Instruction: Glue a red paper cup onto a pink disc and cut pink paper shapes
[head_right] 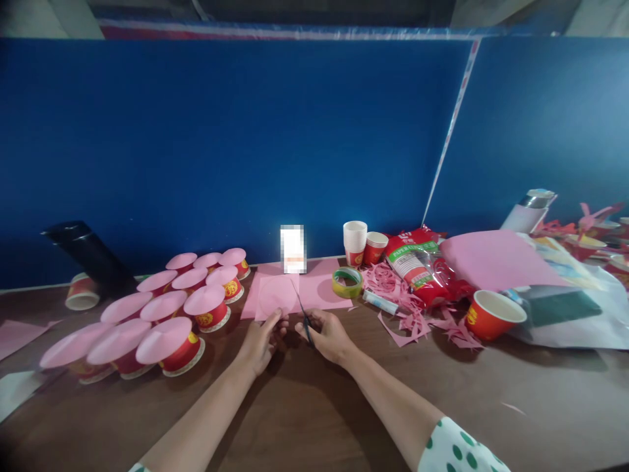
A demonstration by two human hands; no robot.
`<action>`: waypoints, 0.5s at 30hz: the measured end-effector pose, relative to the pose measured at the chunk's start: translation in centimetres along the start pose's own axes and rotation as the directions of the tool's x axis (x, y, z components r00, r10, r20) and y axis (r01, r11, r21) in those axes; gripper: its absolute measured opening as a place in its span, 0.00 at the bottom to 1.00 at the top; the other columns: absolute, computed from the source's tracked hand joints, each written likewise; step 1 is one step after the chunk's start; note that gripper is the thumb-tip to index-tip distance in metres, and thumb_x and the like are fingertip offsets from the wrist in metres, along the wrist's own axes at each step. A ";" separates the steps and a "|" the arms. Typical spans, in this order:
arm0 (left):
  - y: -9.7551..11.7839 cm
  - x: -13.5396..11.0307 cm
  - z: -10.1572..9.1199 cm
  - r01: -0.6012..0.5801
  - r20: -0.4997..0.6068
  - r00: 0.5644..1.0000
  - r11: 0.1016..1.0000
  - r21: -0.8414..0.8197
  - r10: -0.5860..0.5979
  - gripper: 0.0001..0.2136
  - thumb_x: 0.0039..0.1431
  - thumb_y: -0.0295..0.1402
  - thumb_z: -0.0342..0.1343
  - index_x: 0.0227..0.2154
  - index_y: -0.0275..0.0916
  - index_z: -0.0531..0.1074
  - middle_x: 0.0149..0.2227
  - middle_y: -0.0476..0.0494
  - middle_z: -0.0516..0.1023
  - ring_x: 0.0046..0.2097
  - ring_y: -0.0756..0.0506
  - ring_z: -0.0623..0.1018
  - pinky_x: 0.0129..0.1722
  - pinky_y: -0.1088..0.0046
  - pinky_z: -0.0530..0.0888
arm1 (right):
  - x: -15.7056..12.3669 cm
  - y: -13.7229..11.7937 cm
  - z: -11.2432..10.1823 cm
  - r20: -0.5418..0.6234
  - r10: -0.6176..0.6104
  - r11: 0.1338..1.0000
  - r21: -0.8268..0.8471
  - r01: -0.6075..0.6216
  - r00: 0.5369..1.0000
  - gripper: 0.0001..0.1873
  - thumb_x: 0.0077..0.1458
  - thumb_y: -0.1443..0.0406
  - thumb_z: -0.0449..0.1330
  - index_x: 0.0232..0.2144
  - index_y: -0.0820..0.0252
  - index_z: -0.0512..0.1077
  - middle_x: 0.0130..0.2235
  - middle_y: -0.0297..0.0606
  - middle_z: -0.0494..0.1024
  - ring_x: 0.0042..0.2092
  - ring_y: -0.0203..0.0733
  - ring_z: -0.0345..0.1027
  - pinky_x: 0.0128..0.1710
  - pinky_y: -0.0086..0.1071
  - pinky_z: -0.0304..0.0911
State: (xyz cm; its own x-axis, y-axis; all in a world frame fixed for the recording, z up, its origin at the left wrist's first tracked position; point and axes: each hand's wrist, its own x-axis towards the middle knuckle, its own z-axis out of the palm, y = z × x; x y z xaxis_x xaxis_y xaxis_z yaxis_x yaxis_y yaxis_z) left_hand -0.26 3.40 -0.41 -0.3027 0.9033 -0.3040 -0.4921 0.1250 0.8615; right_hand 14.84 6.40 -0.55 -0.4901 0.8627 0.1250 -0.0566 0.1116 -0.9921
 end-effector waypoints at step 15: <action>0.0 0.1 -0.1 -0.015 0.005 1.000 1.000 0.019 0.015 0.11 0.43 0.36 0.62 0.28 0.32 0.75 0.23 0.45 0.76 0.23 0.55 0.73 0.23 0.83 0.69 | -0.1 -0.3 -0.1 0.009 -0.008 1.000 -0.012 0.008 1.000 0.22 0.44 0.57 0.63 0.39 0.65 0.70 0.27 0.35 0.71 0.28 0.35 0.65 0.26 0.27 0.61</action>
State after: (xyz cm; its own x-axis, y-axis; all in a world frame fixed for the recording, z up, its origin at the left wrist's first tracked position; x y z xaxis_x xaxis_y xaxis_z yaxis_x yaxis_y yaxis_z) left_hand -0.33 3.45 -0.49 -0.3062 0.9071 -0.2887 -0.4720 0.1187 0.8736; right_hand 14.94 6.34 -0.30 -0.4972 0.8574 0.1326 -0.0502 0.1241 -0.9910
